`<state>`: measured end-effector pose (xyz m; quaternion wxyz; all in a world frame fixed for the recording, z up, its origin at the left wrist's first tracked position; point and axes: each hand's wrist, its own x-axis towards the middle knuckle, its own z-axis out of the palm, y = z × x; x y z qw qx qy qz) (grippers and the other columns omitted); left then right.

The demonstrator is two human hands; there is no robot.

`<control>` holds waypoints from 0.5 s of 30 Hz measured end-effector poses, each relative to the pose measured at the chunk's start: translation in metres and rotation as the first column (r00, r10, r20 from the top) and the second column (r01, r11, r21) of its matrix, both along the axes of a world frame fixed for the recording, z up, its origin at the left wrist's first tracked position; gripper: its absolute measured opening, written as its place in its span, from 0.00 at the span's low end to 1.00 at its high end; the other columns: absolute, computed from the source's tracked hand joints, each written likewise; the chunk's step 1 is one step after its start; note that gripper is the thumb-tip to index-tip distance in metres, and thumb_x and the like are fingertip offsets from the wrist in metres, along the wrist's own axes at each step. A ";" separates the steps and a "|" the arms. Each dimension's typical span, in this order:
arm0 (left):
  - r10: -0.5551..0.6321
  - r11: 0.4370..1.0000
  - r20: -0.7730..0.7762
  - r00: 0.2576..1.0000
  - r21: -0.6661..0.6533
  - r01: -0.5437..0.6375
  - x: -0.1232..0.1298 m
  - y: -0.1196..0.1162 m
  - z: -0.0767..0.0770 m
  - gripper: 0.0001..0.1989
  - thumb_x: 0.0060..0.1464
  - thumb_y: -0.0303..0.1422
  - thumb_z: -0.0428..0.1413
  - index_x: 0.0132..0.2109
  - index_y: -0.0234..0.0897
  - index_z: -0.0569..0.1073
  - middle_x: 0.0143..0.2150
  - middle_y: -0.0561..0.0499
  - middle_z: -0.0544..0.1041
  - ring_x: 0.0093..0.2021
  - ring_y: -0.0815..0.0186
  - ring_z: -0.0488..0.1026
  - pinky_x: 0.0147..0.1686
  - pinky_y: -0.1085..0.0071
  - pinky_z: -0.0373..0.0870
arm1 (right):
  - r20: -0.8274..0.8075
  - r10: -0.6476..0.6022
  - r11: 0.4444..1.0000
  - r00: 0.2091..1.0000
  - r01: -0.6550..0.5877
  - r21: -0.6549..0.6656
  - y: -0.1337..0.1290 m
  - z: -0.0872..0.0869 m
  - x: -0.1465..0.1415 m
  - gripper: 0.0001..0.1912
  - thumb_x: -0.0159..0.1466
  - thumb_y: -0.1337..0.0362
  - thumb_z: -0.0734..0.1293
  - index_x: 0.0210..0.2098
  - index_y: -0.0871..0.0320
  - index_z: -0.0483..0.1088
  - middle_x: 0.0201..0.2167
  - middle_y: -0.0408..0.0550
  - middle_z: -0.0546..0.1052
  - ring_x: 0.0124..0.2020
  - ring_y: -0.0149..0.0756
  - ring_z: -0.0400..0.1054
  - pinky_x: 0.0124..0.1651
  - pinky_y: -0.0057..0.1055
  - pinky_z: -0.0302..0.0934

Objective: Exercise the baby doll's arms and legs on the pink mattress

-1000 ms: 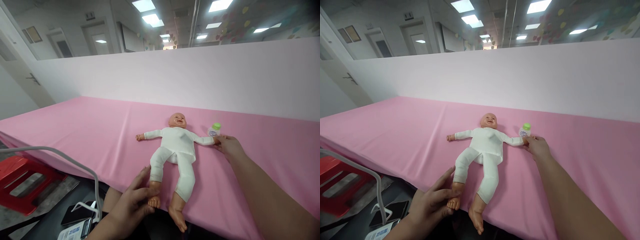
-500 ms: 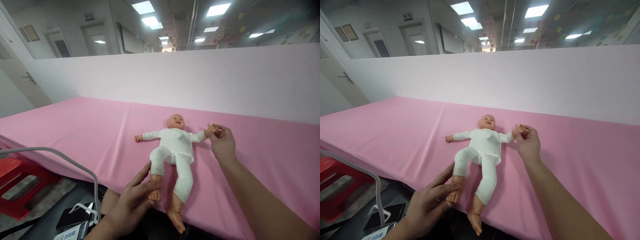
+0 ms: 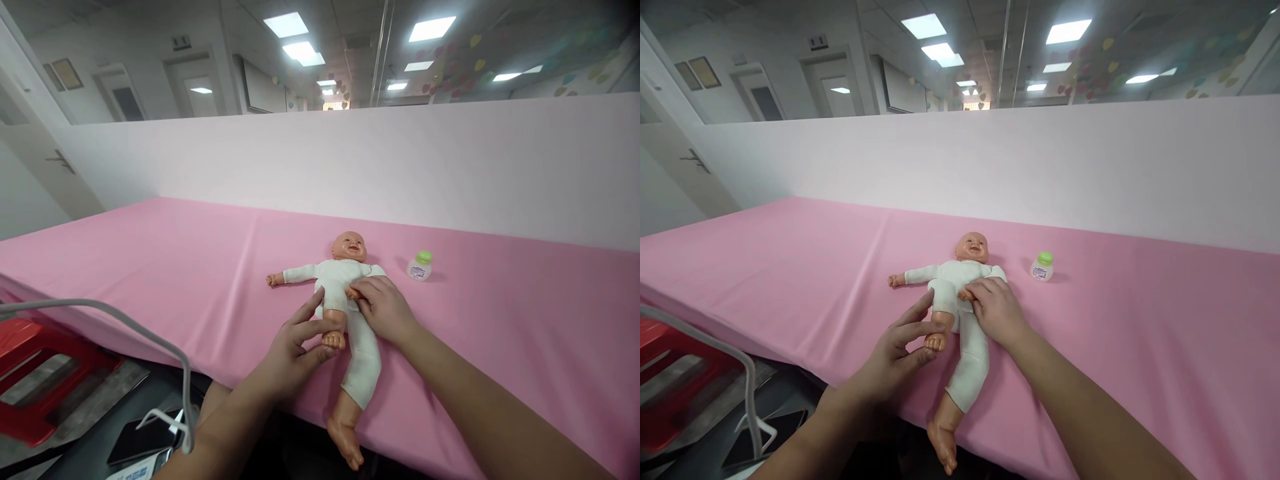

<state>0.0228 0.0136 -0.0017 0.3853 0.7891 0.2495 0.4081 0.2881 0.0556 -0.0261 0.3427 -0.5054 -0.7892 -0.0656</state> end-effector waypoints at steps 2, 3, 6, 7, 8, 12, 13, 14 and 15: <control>0.003 1.000 -0.001 1.000 -0.003 -0.003 0.001 0.000 0.003 0.13 0.64 0.39 0.62 0.54 0.47 0.82 0.77 0.50 0.55 0.77 0.50 0.51 0.71 0.51 0.62 | -0.018 0.000 1.000 1.000 0.000 0.002 0.000 0.000 0.001 0.14 0.66 0.71 0.64 0.47 0.52 0.76 0.48 0.49 0.82 0.51 0.48 0.72 0.57 0.48 0.65; 0.006 1.000 -0.007 1.000 -0.006 -0.006 0.001 0.000 0.003 0.13 0.64 0.39 0.62 0.54 0.47 0.81 0.77 0.50 0.55 0.77 0.50 0.51 0.71 0.51 0.61 | -0.031 -0.004 1.000 1.000 0.004 0.006 0.000 0.000 0.002 0.13 0.67 0.70 0.64 0.48 0.52 0.76 0.48 0.49 0.82 0.51 0.48 0.72 0.57 0.48 0.65; 0.013 1.000 -0.017 1.000 -0.013 -0.014 -0.003 -0.002 0.002 0.14 0.64 0.38 0.62 0.56 0.50 0.81 0.78 0.52 0.54 0.77 0.50 0.49 0.72 0.51 0.60 | -0.103 -0.066 0.997 0.993 0.069 0.019 0.001 0.000 0.006 0.13 0.68 0.68 0.64 0.49 0.53 0.76 0.48 0.49 0.82 0.50 0.48 0.72 0.56 0.48 0.65; 0.015 1.000 -0.014 1.000 -0.012 -0.015 -0.006 -0.004 0.001 0.14 0.64 0.38 0.62 0.56 0.51 0.80 0.78 0.53 0.54 0.78 0.50 0.48 0.72 0.51 0.59 | -0.140 -0.106 0.994 0.984 0.109 0.015 0.001 0.000 0.009 0.13 0.68 0.66 0.65 0.49 0.52 0.77 0.47 0.49 0.82 0.50 0.49 0.72 0.56 0.47 0.65; 0.014 1.000 -0.010 1.000 -0.009 -0.015 -0.008 -0.007 0.000 0.14 0.64 0.38 0.62 0.56 0.51 0.80 0.78 0.53 0.55 0.78 0.50 0.48 0.72 0.51 0.59 | -0.187 -0.155 0.987 0.970 0.159 0.005 0.002 0.001 0.013 0.13 0.68 0.64 0.65 0.50 0.52 0.77 0.47 0.48 0.82 0.49 0.49 0.73 0.55 0.47 0.66; 0.000 0.999 -0.002 1.000 -0.042 0.000 -0.018 -0.025 -0.002 0.15 0.65 0.37 0.61 0.57 0.52 0.80 0.77 0.53 0.56 0.77 0.50 0.49 0.72 0.50 0.60 | -0.477 -0.347 0.932 0.807 0.354 -0.079 0.003 0.005 0.042 0.15 0.67 0.57 0.67 0.53 0.48 0.75 0.50 0.46 0.82 0.49 0.45 0.75 0.52 0.42 0.68; -0.006 0.998 -0.009 1.000 -0.057 0.005 -0.021 -0.030 -0.002 0.14 0.65 0.38 0.61 0.57 0.51 0.80 0.77 0.52 0.56 0.77 0.49 0.51 0.71 0.50 0.61 | -0.549 -0.392 0.910 0.738 0.399 -0.114 0.004 0.005 0.052 0.17 0.66 0.56 0.68 0.54 0.48 0.74 0.51 0.46 0.81 0.48 0.44 0.76 0.51 0.41 0.68; -0.011 0.997 -0.027 1.000 -0.071 0.009 -0.024 -0.035 -0.002 0.14 0.65 0.39 0.61 0.56 0.50 0.80 0.77 0.51 0.56 0.77 0.48 0.52 0.70 0.49 0.62 | -0.601 -0.455 0.875 0.657 0.457 -0.162 0.004 0.004 0.064 0.20 0.64 0.55 0.69 0.55 0.48 0.74 0.49 0.46 0.82 0.46 0.44 0.77 0.50 0.41 0.69; -0.018 0.997 -0.060 0.998 -0.083 0.013 -0.027 -0.040 -0.002 0.14 0.65 0.40 0.61 0.56 0.50 0.81 0.77 0.51 0.56 0.76 0.48 0.53 0.70 0.49 0.62 | -0.630 -0.520 0.832 0.577 0.511 -0.218 0.004 0.002 0.077 0.25 0.61 0.54 0.71 0.57 0.50 0.72 0.48 0.48 0.82 0.44 0.45 0.77 0.48 0.41 0.69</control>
